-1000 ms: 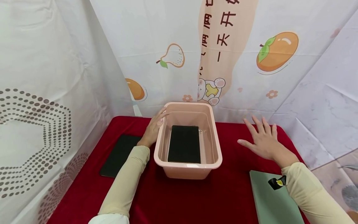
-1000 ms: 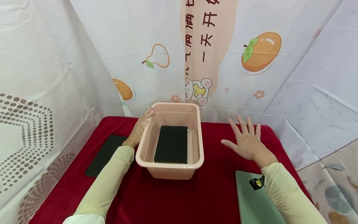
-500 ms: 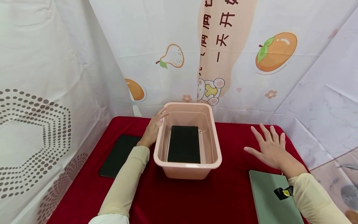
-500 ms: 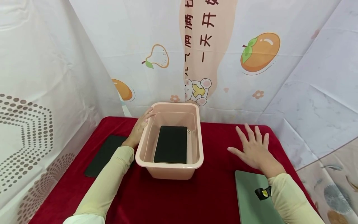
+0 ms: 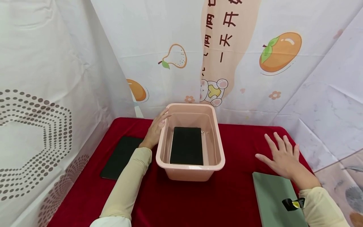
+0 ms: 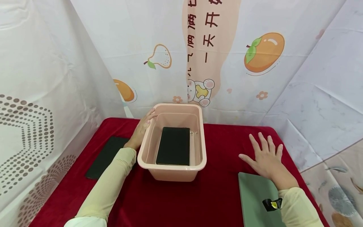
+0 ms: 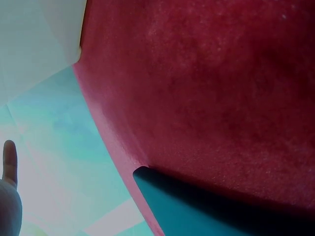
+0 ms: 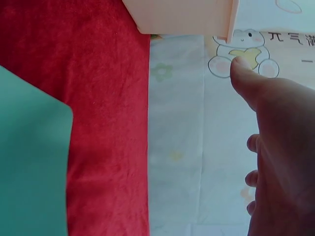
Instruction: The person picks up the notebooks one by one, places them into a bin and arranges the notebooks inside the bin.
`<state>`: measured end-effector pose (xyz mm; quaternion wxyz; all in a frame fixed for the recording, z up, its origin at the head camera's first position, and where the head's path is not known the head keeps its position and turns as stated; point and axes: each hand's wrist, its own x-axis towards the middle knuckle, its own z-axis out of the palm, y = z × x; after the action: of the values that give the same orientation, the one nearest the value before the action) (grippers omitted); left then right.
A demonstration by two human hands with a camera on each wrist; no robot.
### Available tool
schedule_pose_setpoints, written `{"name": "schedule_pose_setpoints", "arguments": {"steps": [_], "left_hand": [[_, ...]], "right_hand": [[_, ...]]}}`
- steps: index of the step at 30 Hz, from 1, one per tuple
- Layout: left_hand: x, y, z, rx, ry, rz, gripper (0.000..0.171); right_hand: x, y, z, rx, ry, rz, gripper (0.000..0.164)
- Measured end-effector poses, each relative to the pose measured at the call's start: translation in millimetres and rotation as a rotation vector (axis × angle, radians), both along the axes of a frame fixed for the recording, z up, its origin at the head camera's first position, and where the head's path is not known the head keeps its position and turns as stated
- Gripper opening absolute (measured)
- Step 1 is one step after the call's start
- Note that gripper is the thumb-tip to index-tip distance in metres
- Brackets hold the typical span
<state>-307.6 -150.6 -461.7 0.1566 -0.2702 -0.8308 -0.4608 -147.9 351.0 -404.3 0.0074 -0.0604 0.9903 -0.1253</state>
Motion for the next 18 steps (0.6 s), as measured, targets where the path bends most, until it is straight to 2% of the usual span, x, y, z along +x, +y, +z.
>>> {"name": "schedule_pose_setpoints", "arguments": {"steps": [18], "left_hand": [[0.4, 1.3, -0.7, -0.012, 0.002, 0.011, 0.049]], "right_hand": [[25.0, 24.1, -36.9, -0.053, -0.074, -0.098, 0.1]]}}
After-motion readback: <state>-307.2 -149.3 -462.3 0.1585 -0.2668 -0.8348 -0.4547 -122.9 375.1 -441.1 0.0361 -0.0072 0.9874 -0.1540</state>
